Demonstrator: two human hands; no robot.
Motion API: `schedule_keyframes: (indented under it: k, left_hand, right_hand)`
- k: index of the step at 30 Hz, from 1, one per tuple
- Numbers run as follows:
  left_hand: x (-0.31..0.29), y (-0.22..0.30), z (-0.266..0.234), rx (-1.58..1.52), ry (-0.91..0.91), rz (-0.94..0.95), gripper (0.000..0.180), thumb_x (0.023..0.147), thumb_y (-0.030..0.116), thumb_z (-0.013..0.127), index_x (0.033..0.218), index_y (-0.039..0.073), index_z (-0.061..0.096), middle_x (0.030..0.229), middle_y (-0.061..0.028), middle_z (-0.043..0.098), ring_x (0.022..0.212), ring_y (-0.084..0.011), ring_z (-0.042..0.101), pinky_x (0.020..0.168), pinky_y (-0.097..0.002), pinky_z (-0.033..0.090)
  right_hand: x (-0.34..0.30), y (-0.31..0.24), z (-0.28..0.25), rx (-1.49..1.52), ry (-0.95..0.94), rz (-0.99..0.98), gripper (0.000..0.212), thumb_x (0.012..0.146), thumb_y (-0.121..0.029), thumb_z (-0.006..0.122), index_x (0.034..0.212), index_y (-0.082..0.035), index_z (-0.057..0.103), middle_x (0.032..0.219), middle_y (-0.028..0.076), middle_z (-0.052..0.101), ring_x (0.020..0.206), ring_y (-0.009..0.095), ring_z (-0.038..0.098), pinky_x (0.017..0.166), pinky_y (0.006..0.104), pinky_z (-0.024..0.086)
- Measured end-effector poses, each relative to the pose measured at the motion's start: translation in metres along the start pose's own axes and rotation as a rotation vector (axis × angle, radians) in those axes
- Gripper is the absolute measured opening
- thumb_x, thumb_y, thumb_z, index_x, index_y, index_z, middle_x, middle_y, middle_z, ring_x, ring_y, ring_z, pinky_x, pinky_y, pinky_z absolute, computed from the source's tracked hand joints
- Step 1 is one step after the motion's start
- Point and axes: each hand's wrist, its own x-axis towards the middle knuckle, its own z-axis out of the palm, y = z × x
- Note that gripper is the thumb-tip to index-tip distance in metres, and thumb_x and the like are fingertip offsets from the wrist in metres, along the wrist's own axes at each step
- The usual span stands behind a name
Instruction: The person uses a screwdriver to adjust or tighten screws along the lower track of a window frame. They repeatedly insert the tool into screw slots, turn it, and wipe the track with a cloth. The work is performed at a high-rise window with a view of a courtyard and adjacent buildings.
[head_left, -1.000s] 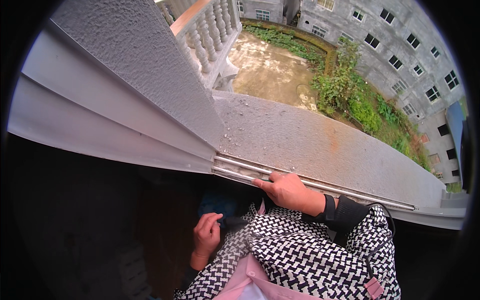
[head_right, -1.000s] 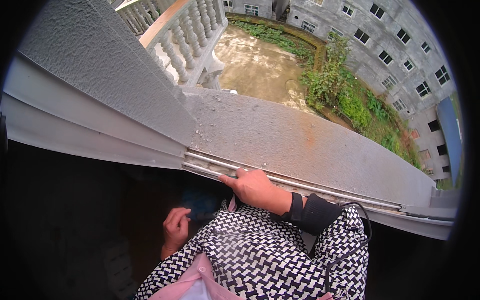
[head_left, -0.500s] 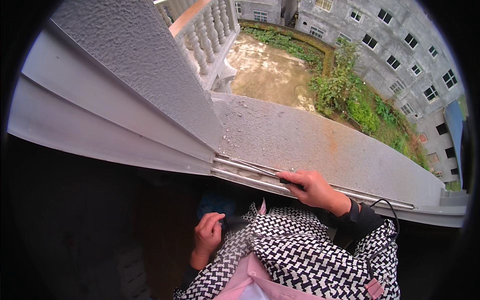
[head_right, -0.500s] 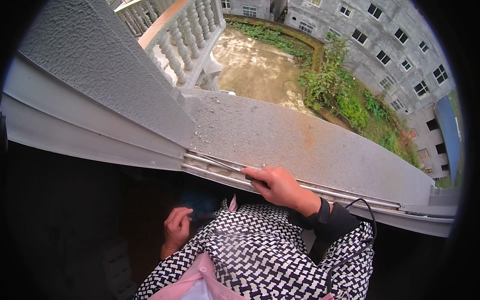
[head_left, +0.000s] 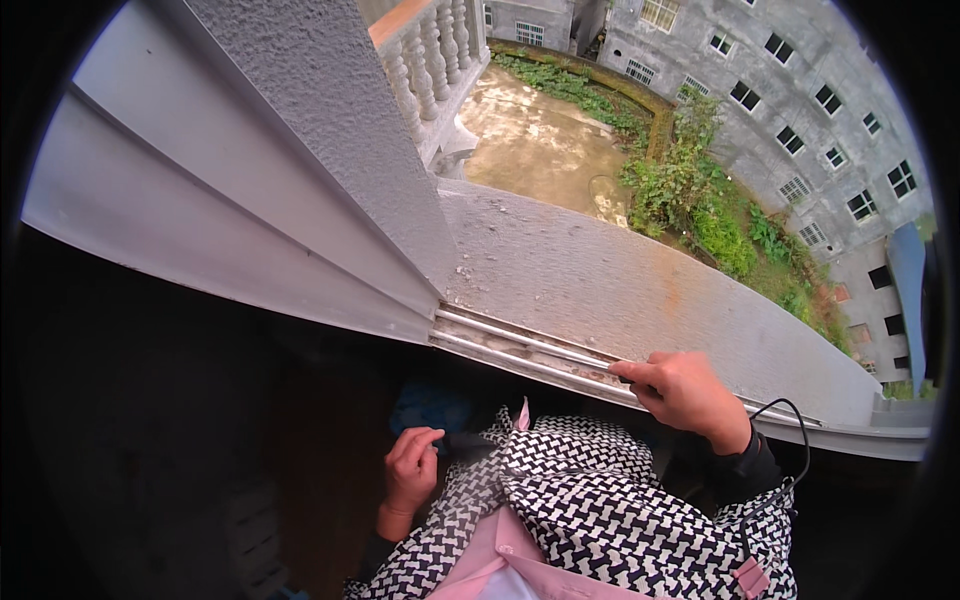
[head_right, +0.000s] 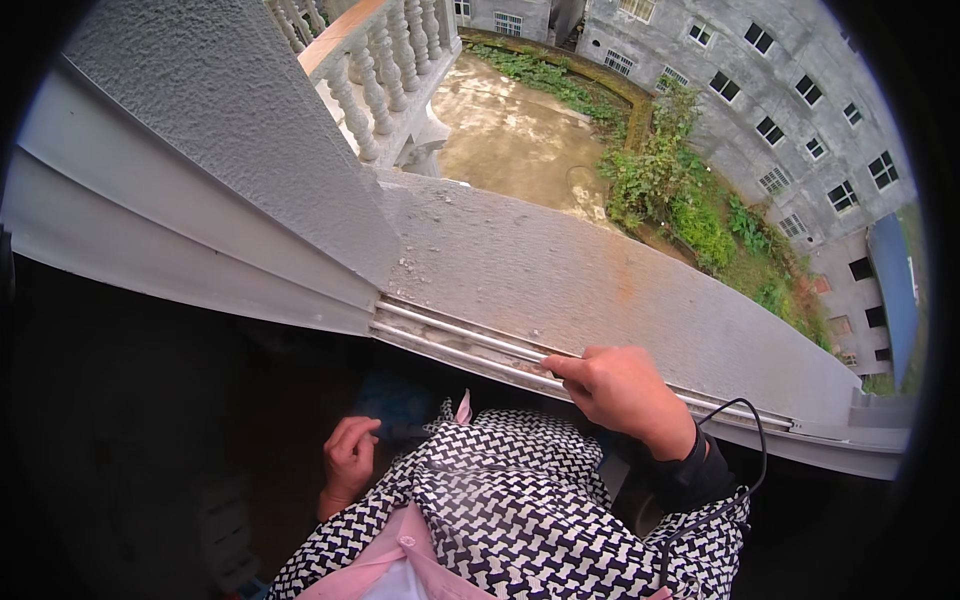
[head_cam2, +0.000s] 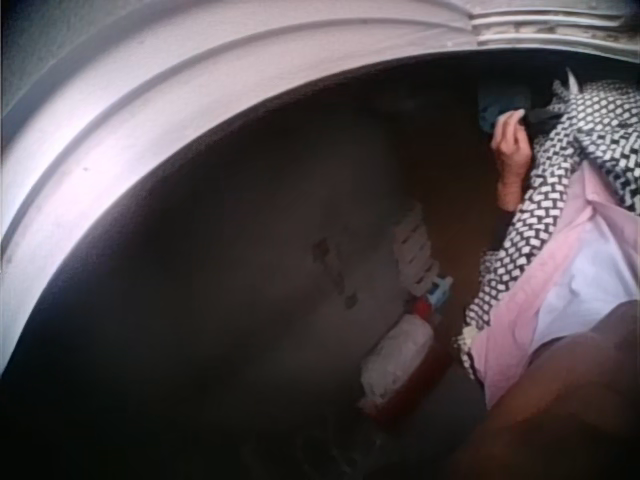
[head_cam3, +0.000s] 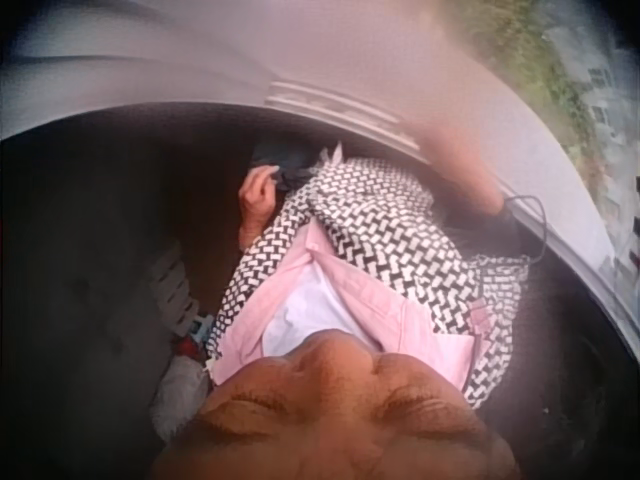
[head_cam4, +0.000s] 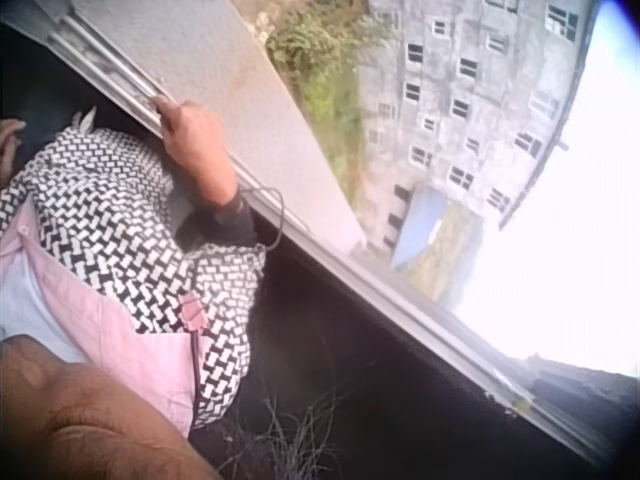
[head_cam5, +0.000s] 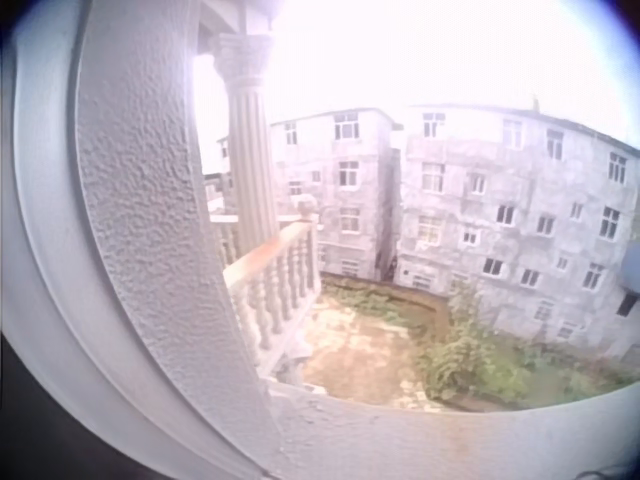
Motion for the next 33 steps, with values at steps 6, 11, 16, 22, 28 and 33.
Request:
schedule_keyframes:
  k: [6, 11, 16, 22, 28, 33]
  left_hand:
    - [0.018, -0.007, 0.006, -0.022, -0.054, 0.100, 0.030, 0.081, -0.010, 0.060, 0.104, 0.006, 0.072, 0.099, -0.0137, 0.070, 0.081, -0.0313, 0.071, 0.067, -0.0366, 0.058]
    - [0.025, -0.014, 0.009, -0.032, -0.083, 0.129, 0.032, 0.080, -0.010, 0.061, 0.105, 0.007, 0.072, 0.099, -0.0133, 0.070, 0.083, -0.0326, 0.070, 0.068, -0.0380, 0.058]
    - [0.020, -0.018, 0.010, -0.069, -0.065, 0.105, 0.033, 0.080, -0.010, 0.060, 0.105, 0.007, 0.073, 0.099, -0.0130, 0.070, 0.083, -0.0324, 0.070, 0.069, -0.0386, 0.057]
    - [0.020, -0.018, 0.008, -0.062, -0.093, 0.104, 0.033, 0.080, -0.010, 0.059, 0.105, 0.007, 0.073, 0.098, -0.0134, 0.070, 0.083, -0.0328, 0.070, 0.069, -0.0386, 0.058]
    - [0.022, -0.020, 0.000, -0.053, -0.070, 0.122, 0.032, 0.081, -0.010, 0.059, 0.105, 0.006, 0.072, 0.098, -0.0146, 0.070, 0.085, -0.0336, 0.070, 0.071, -0.0385, 0.058]
    - [0.013, -0.019, 0.001, -0.073, -0.060, 0.113, 0.032, 0.081, -0.010, 0.059, 0.105, 0.006, 0.072, 0.099, -0.0152, 0.070, 0.087, -0.0342, 0.070, 0.073, -0.0385, 0.058]
  right_hand:
    - [0.027, -0.022, 0.030, -0.095, -0.044, 0.040, 0.041, 0.089, -0.012, 0.066, 0.130, -0.019, 0.069, 0.073, 0.013, 0.063, 0.064, 0.035, 0.064, 0.057, 0.0474, 0.050]
    - [0.047, -0.041, 0.070, -0.056, 0.127, -0.070, 0.038, 0.092, -0.016, 0.063, 0.130, -0.016, 0.067, 0.073, 0.013, 0.062, 0.061, 0.035, 0.064, 0.053, 0.0473, 0.050]
    - [-0.006, -0.018, 0.029, -0.093, -0.010, 0.058, 0.036, 0.092, -0.019, 0.065, 0.127, -0.019, 0.069, 0.075, 0.013, 0.066, 0.068, 0.035, 0.068, 0.056, 0.0471, 0.051]
    - [0.049, -0.030, 0.069, -0.040, 0.085, -0.007, 0.035, 0.093, -0.018, 0.064, 0.128, -0.018, 0.067, 0.076, 0.013, 0.065, 0.068, 0.036, 0.067, 0.057, 0.0484, 0.051]
    - [0.037, -0.025, 0.037, -0.016, 0.187, -0.067, 0.034, 0.092, -0.018, 0.065, 0.125, -0.020, 0.068, 0.076, 0.014, 0.065, 0.067, 0.038, 0.066, 0.058, 0.0505, 0.050]
    - [0.000, -0.020, -0.001, -0.112, 0.072, 0.078, 0.032, 0.091, -0.017, 0.066, 0.123, -0.020, 0.071, 0.073, 0.012, 0.064, 0.067, 0.038, 0.065, 0.059, 0.0494, 0.050]
